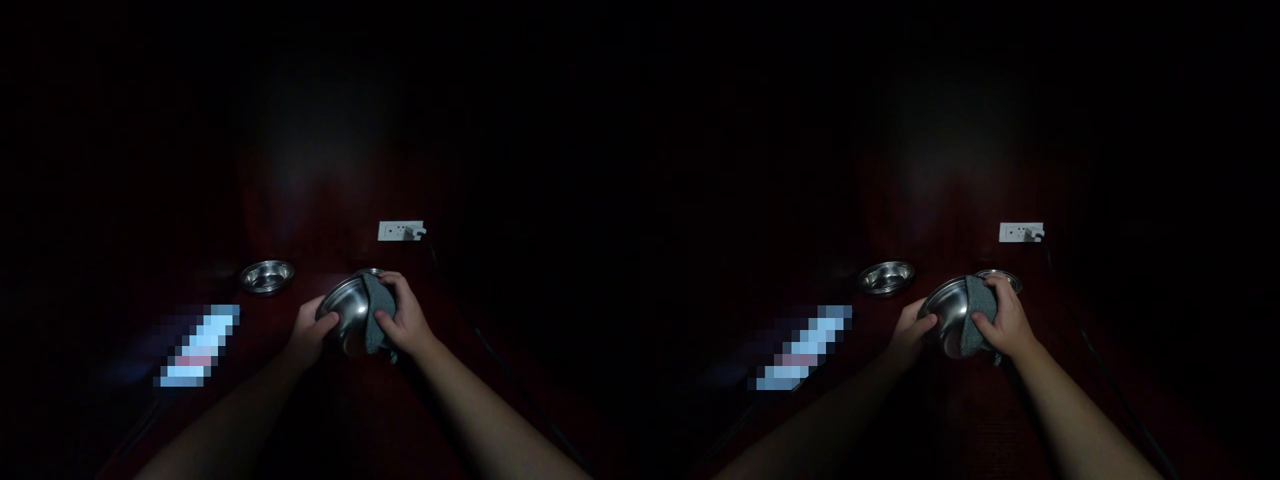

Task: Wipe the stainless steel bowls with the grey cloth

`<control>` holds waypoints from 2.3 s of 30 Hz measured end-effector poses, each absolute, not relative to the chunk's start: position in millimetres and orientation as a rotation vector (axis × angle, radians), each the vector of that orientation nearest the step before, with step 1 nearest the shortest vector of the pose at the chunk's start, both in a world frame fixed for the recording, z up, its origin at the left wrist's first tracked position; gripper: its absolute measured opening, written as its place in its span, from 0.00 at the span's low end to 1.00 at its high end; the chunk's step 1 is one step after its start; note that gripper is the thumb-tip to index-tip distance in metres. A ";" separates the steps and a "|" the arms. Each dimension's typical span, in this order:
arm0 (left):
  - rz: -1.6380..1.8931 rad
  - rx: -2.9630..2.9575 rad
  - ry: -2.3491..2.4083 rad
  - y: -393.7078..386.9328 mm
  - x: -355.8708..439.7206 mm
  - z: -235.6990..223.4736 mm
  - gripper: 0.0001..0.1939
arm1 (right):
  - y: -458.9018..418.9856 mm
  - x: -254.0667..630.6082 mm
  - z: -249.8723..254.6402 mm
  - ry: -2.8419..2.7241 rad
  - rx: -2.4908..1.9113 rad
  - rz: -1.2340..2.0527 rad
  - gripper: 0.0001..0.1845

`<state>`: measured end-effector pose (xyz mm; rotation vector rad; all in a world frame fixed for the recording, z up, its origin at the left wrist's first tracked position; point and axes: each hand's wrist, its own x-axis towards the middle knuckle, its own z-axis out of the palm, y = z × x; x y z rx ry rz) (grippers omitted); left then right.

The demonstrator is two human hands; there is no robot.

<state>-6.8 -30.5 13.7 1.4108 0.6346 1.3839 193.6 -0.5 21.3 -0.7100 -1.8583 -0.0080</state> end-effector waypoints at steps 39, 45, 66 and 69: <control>1.635 1.204 1.002 -29.1 -1.6 9.6 0.23 | -8.1 167.9 13.8 -1.648 -0.695 0.290 0.23; 1.609 1.153 0.979 -26.6 -1.9 6.0 0.23 | -4.3 171.0 8.7 -1.669 -0.743 0.302 0.23; 1.661 0.995 0.879 -15.4 -0.4 4.0 0.19 | 0.0 183.8 15.3 -1.907 -0.802 0.228 0.25; 1.667 1.021 0.897 -15.4 -1.1 4.7 0.19 | -0.3 183.8 15.8 -1.907 -0.817 0.187 0.28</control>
